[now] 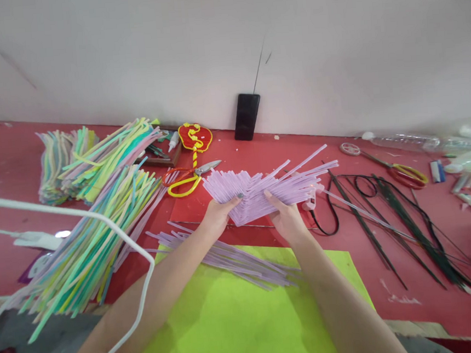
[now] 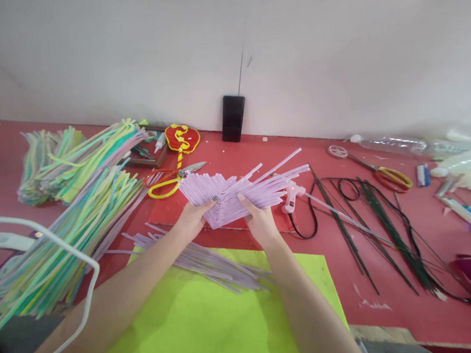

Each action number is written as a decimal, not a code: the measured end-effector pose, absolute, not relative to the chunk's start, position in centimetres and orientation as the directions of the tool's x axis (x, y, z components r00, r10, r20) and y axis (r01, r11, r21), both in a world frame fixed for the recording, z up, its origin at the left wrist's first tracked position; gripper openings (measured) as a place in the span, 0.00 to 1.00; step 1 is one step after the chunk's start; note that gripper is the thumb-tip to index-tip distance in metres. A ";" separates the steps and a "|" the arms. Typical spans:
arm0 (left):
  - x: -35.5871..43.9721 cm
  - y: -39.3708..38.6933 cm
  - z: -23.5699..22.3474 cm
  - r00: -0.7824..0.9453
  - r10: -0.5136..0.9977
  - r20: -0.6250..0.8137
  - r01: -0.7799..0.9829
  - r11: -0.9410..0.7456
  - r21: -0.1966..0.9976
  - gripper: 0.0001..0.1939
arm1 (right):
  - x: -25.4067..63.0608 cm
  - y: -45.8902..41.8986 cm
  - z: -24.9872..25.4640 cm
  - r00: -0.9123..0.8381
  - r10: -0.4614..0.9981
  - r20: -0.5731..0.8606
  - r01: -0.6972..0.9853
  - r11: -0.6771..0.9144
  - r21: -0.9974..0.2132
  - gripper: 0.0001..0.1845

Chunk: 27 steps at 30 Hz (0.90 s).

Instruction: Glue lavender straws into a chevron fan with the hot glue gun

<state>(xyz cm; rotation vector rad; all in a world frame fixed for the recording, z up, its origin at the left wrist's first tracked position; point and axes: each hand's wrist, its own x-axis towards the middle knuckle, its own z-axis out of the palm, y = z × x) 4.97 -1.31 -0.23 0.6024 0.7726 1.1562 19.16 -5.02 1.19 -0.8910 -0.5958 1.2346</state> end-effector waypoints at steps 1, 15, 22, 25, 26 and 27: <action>5.0 -1.3 -0.2 0.207 0.955 -0.214 -0.566 0.296 0.769 0.26 | 19.1 -5.0 1.1 0.250 0.964 -0.089 -0.553 0.066 -0.831 0.16; 2.2 -0.9 0.9 -0.144 0.733 0.664 0.431 -0.558 0.709 0.15 | 19.2 -4.9 1.3 0.256 0.960 -0.114 -0.654 0.085 -0.752 0.14; 3.2 -2.1 1.2 0.156 0.674 0.722 0.604 -0.643 0.470 0.04 | 19.2 -5.1 1.4 0.237 0.967 -0.097 -0.608 0.069 -0.791 0.14; 3.1 -2.0 1.2 0.159 0.677 0.718 0.618 -0.636 0.463 0.04 | 19.2 -5.2 1.4 0.235 0.967 -0.103 -0.596 0.060 -0.801 0.15; 3.1 -1.9 1.2 0.162 0.678 0.717 0.616 -0.638 0.463 0.03 | 19.1 -5.2 1.4 0.234 0.967 -0.106 -0.596 0.056 -0.801 0.15; 3.0 -1.9 1.2 0.165 0.678 0.716 0.611 -0.640 0.466 0.03 | 19.1 -5.3 1.4 0.232 0.967 -0.107 -0.597 0.055 -0.801 0.15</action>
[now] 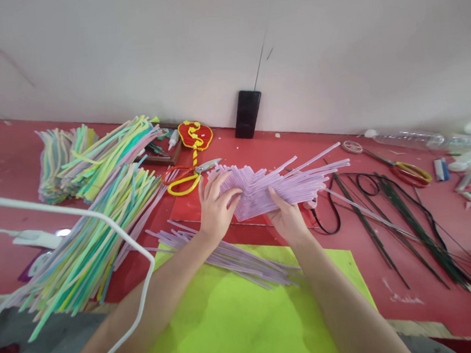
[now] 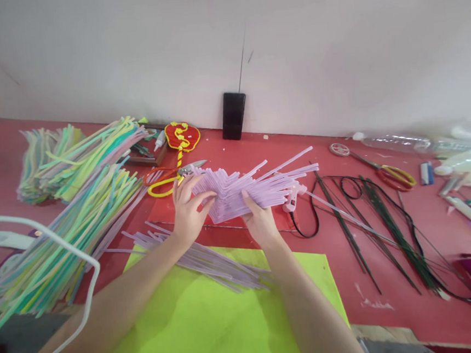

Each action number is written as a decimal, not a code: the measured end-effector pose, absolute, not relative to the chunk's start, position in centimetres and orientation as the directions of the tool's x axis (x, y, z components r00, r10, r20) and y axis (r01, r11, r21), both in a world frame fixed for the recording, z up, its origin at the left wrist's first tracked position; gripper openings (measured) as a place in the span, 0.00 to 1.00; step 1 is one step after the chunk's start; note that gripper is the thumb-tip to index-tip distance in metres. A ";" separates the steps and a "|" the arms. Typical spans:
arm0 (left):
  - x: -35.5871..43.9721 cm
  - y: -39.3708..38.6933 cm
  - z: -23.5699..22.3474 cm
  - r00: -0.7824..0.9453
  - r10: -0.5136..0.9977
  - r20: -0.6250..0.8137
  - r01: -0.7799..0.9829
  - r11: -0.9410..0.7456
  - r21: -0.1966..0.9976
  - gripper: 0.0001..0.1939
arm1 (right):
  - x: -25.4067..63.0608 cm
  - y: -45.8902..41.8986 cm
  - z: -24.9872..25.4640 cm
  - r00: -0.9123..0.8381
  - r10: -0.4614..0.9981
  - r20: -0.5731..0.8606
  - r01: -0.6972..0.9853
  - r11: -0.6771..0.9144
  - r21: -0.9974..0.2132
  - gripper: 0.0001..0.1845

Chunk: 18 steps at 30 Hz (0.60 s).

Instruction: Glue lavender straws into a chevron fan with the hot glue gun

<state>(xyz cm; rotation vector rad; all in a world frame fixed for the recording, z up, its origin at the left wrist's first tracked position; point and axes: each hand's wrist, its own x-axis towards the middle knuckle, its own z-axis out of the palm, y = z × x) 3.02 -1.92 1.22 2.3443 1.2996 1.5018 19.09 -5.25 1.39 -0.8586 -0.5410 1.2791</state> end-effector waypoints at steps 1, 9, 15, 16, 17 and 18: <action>3.0 -1.9 1.2 0.166 0.680 0.714 0.605 -0.642 0.470 0.03 | 19.1 -5.3 1.4 0.230 0.967 -0.105 -0.597 0.056 -0.800 0.16; 3.1 -1.8 1.1 0.180 0.650 0.738 0.617 -0.660 0.430 0.03 | 18.9 -5.4 1.6 0.219 0.972 -0.086 -0.589 0.061 -0.806 0.16; 3.1 -1.9 1.1 0.189 0.668 0.720 0.610 -0.654 0.448 0.03 | 18.9 -5.4 1.5 0.216 0.972 -0.092 -0.580 0.051 -0.813 0.16; 3.1 -1.9 1.2 0.189 0.665 0.722 0.610 -0.656 0.445 0.03 | 18.9 -5.4 1.5 0.216 0.972 -0.092 -0.583 0.053 -0.811 0.16; 3.1 -1.9 1.2 0.188 0.662 0.725 0.610 -0.658 0.442 0.03 | 19.0 -5.3 1.5 0.219 0.971 -0.092 -0.585 0.055 -0.809 0.16; 3.1 -1.9 1.2 0.185 0.660 0.728 0.610 -0.658 0.441 0.03 | 19.0 -5.3 1.5 0.223 0.970 -0.093 -0.587 0.057 -0.808 0.15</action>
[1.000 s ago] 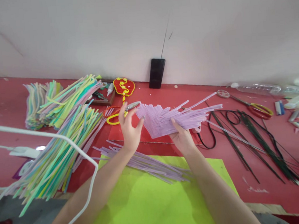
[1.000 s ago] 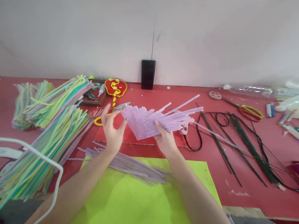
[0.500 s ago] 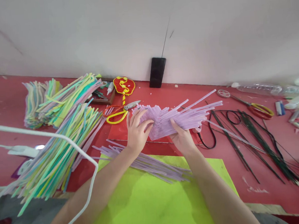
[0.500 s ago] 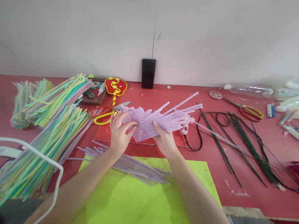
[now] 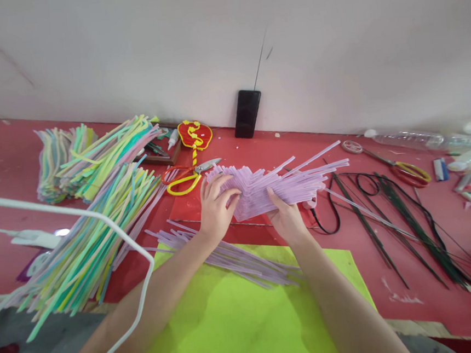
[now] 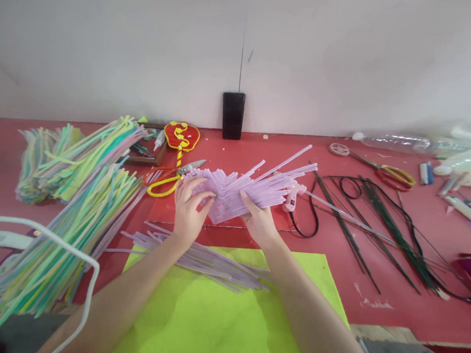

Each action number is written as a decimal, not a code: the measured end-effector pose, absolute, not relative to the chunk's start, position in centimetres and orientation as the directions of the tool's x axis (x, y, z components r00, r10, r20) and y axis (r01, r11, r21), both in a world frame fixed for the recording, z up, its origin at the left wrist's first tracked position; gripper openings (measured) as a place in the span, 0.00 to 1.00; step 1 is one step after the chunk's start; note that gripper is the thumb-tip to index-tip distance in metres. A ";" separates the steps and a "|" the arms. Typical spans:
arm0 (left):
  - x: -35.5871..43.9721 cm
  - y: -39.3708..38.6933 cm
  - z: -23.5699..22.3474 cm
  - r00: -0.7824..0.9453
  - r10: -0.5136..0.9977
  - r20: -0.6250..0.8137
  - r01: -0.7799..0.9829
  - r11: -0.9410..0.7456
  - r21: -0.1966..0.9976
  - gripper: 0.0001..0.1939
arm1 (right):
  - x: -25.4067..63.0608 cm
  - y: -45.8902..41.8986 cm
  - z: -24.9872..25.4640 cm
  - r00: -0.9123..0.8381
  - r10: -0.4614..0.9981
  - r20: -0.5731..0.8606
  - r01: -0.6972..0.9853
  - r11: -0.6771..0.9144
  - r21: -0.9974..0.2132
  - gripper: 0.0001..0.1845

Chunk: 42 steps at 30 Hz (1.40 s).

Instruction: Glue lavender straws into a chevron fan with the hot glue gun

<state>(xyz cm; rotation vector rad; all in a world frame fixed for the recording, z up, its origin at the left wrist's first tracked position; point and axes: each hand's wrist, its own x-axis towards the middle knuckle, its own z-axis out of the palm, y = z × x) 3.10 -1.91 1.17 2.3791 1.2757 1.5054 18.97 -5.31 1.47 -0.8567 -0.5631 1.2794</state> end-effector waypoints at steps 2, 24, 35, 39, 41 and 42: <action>3.1 -1.9 1.2 0.181 0.657 0.732 0.613 -0.657 0.438 0.03 | 19.0 -5.3 1.4 0.230 0.968 -0.097 -0.584 0.058 -0.810 0.15; 3.1 -2.2 1.4 0.204 0.656 0.727 0.604 -0.668 0.434 0.04 | 18.3 -5.6 1.7 0.195 0.975 -0.103 -0.544 0.020 -0.839 0.15; 3.0 -2.0 1.1 0.259 0.641 0.722 0.588 -0.698 0.409 0.05 | 18.3 -5.6 1.8 0.204 0.971 -0.124 -0.557 0.011 -0.830 0.16; 3.0 -2.0 1.1 0.262 0.631 0.730 0.593 -0.702 0.394 0.05 | 18.3 -5.6 1.8 0.186 0.976 -0.115 -0.557 0.008 -0.831 0.15; 3.0 -2.0 1.1 0.265 0.615 0.742 0.597 -0.709 0.375 0.05 | 18.3 -5.6 1.8 0.182 0.977 -0.113 -0.558 0.008 -0.830 0.15; 3.0 -2.0 1.0 0.268 0.611 0.745 0.600 -0.711 0.368 0.05 | 18.3 -5.6 1.8 0.182 0.977 -0.113 -0.557 0.008 -0.830 0.15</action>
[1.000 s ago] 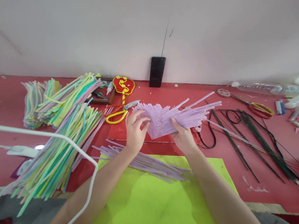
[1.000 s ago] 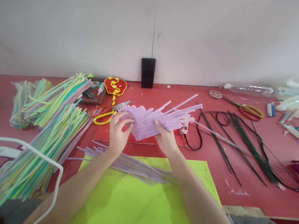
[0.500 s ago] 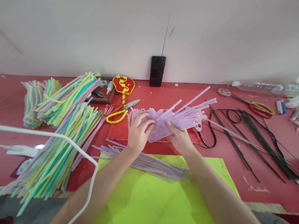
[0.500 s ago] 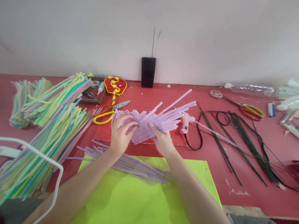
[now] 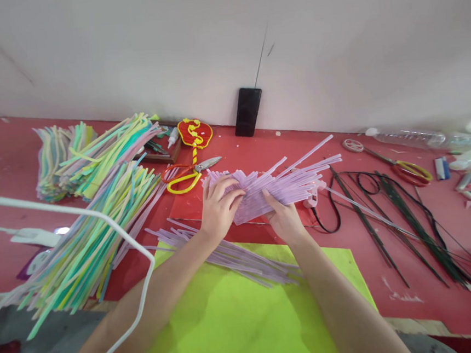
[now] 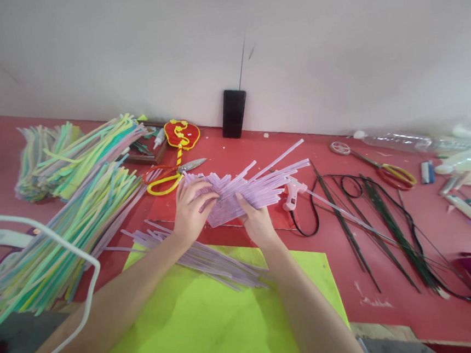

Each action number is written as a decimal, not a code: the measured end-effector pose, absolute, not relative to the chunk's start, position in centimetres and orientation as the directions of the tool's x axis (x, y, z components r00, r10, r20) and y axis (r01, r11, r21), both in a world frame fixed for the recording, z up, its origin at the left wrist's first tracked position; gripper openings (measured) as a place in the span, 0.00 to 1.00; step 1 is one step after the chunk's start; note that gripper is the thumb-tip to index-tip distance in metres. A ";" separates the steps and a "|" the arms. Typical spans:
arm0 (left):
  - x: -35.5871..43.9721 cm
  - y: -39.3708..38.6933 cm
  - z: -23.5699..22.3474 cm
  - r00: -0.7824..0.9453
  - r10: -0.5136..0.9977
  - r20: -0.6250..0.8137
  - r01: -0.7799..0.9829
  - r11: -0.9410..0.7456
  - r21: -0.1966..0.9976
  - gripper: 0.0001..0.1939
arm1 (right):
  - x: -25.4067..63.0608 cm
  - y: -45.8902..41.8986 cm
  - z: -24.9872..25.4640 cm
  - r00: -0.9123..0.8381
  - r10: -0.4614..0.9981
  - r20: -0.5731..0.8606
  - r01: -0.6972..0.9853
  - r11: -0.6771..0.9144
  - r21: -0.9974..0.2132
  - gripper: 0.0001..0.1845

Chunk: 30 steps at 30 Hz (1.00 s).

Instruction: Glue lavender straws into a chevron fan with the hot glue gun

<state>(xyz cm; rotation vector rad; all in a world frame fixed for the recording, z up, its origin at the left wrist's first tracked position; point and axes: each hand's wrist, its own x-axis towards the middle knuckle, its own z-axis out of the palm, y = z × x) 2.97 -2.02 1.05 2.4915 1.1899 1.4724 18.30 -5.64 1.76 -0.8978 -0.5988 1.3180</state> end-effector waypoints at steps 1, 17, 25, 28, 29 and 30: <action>3.0 -2.0 1.0 0.270 0.610 0.745 0.602 -0.711 0.363 0.04 | 18.3 -5.6 1.8 0.184 0.976 -0.114 -0.555 0.008 -0.832 0.15; 3.0 -1.9 1.2 0.233 0.627 0.743 0.599 -0.695 0.398 0.03 | 18.7 -5.4 1.1 0.245 0.963 -0.112 -0.546 0.042 -0.837 0.16; 2.7 -1.7 1.2 0.039 0.715 0.698 0.462 -0.633 0.621 0.04 | 18.9 -5.1 0.8 0.262 0.959 -0.106 -0.528 0.051 -0.848 0.16; 2.3 -0.7 0.7 -0.128 0.813 0.568 0.354 -0.498 0.792 0.05 | 19.2 -4.9 0.7 0.292 0.952 -0.086 -0.532 0.087 -0.842 0.16; 2.2 -0.3 0.4 -0.177 0.828 0.532 0.315 -0.464 0.828 0.05 | 19.4 -4.8 0.6 0.304 0.949 -0.079 -0.536 0.102 -0.838 0.16; 2.1 0.1 0.1 -0.223 0.842 0.492 0.260 -0.435 0.862 0.07 | 19.6 -4.7 0.6 0.317 0.946 -0.073 -0.540 0.117 -0.833 0.17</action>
